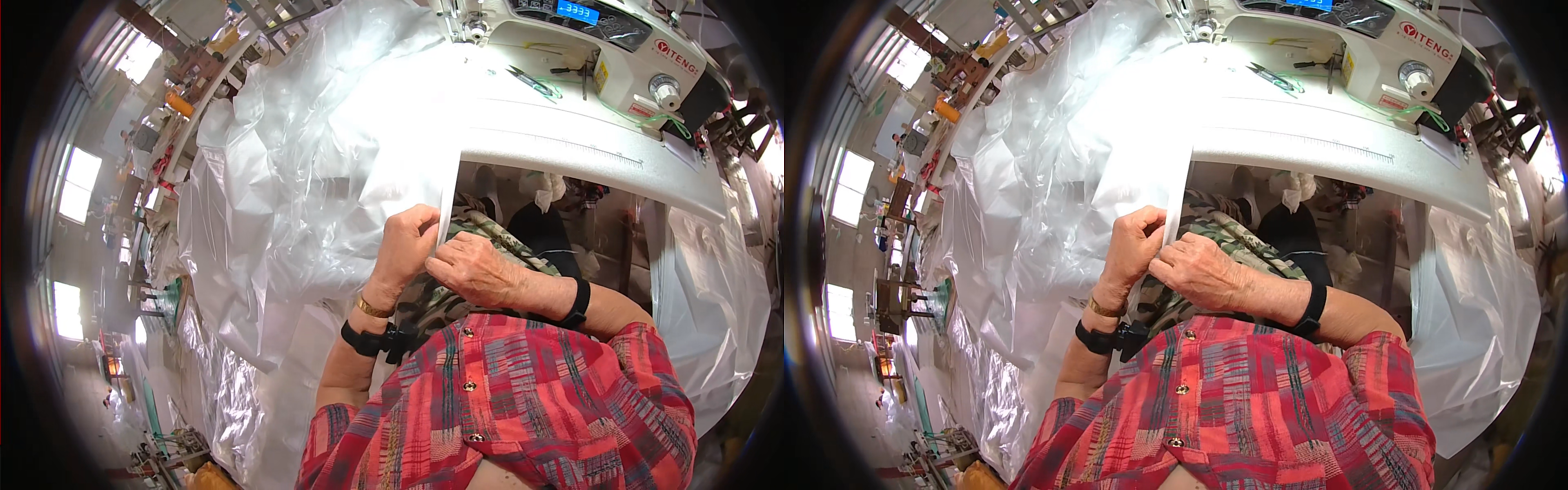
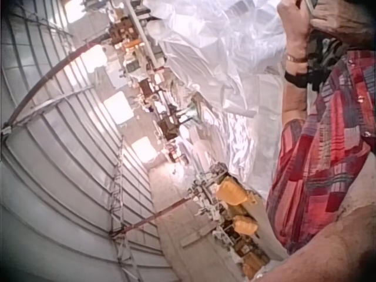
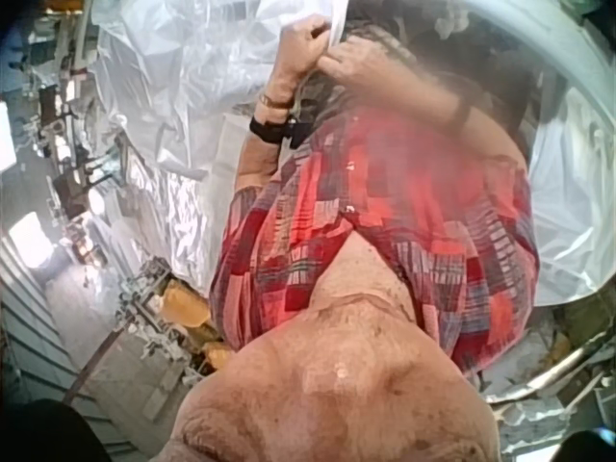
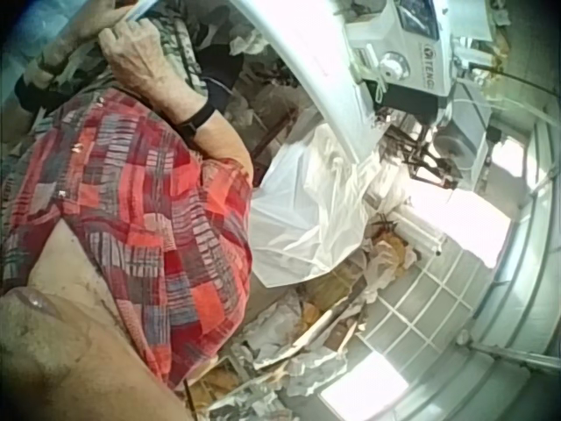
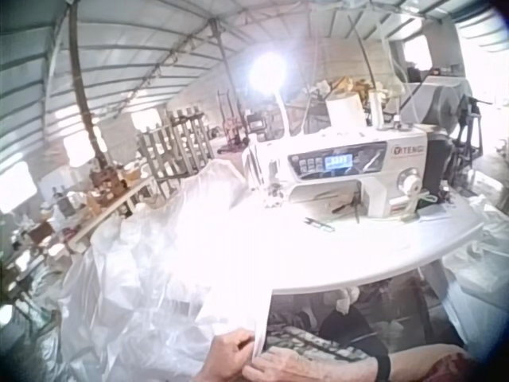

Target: Sewing large white plastic sheets using an industrial sewing machine.

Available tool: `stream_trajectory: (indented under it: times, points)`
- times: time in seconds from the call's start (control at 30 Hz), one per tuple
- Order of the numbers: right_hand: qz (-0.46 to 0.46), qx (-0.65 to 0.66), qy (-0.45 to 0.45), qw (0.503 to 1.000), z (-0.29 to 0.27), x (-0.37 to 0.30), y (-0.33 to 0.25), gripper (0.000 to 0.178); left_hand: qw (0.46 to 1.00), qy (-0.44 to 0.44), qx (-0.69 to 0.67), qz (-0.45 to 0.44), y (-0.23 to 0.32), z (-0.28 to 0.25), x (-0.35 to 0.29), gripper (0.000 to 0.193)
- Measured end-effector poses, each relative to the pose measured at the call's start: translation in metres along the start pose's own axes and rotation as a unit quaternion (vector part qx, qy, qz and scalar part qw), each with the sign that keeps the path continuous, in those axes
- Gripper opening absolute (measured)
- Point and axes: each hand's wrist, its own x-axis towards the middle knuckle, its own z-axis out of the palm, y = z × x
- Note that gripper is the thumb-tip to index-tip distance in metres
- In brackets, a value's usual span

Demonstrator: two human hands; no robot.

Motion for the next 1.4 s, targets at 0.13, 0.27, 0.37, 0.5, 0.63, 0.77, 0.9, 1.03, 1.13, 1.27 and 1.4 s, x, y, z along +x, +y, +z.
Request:
stream_trajectory:
  times: [0.13, 0.27, 0.37, 0.5, 0.63, 0.77, 0.9, 1.03, 1.13, 1.27, 1.4]
  points:
    - [-0.004, 0.018, -0.019, 1.000, -0.003, 0.002, 0.000, 0.014, 1.000, -0.001, -0.024, -0.011, 0.002, -0.001, -0.005, 0.010]
    - [-0.014, 0.005, -0.029, 0.999, 0.000, 0.003, 0.003, 0.011, 0.998, -0.022, -0.059, -0.007, -0.004, -0.003, -0.006, 0.011]
    - [-0.016, 0.000, -0.045, 0.999, -0.005, 0.002, 0.004, 0.011, 0.986, -0.065, -0.121, -0.096, -0.005, -0.010, -0.008, 0.014]
    - [-0.033, 0.013, -0.005, 0.999, 0.001, 0.003, 0.011, 0.010, 0.979, -0.065, -0.161, -0.103, -0.002, -0.005, -0.010, 0.018]
    - [-0.007, 0.085, 0.028, 0.996, -0.020, 0.011, 0.042, 0.011, 0.969, 0.002, -0.180, -0.171, 0.010, -0.005, -0.019, 0.029]
    - [0.211, -0.069, 0.106, 0.969, -0.036, 0.031, 0.108, 0.022, 0.979, 0.044, -0.148, -0.134, 0.025, 0.004, -0.029, 0.035]
    - [0.245, -0.178, 0.015, 0.953, -0.042, 0.052, 0.169, 0.038, 0.999, 0.041, 0.006, -0.028, 0.015, 0.009, -0.029, 0.033]
    - [0.289, -0.137, -0.016, 0.947, -0.046, 0.061, 0.194, 0.047, 0.992, 0.036, 0.111, 0.041, 0.016, 0.017, -0.022, 0.032]
    - [0.301, -0.128, -0.064, 0.943, -0.047, 0.064, 0.209, 0.053, 0.989, 0.053, 0.128, 0.058, 0.006, 0.023, -0.014, 0.026]
    - [0.274, -0.130, -0.041, 0.952, -0.045, 0.060, 0.206, 0.058, 0.983, 0.071, 0.146, 0.087, 0.003, 0.017, 0.005, 0.022]
    - [0.275, -0.101, -0.064, 0.954, -0.053, 0.060, 0.203, 0.058, 0.975, 0.056, 0.190, 0.100, 0.000, 0.012, 0.039, 0.018]
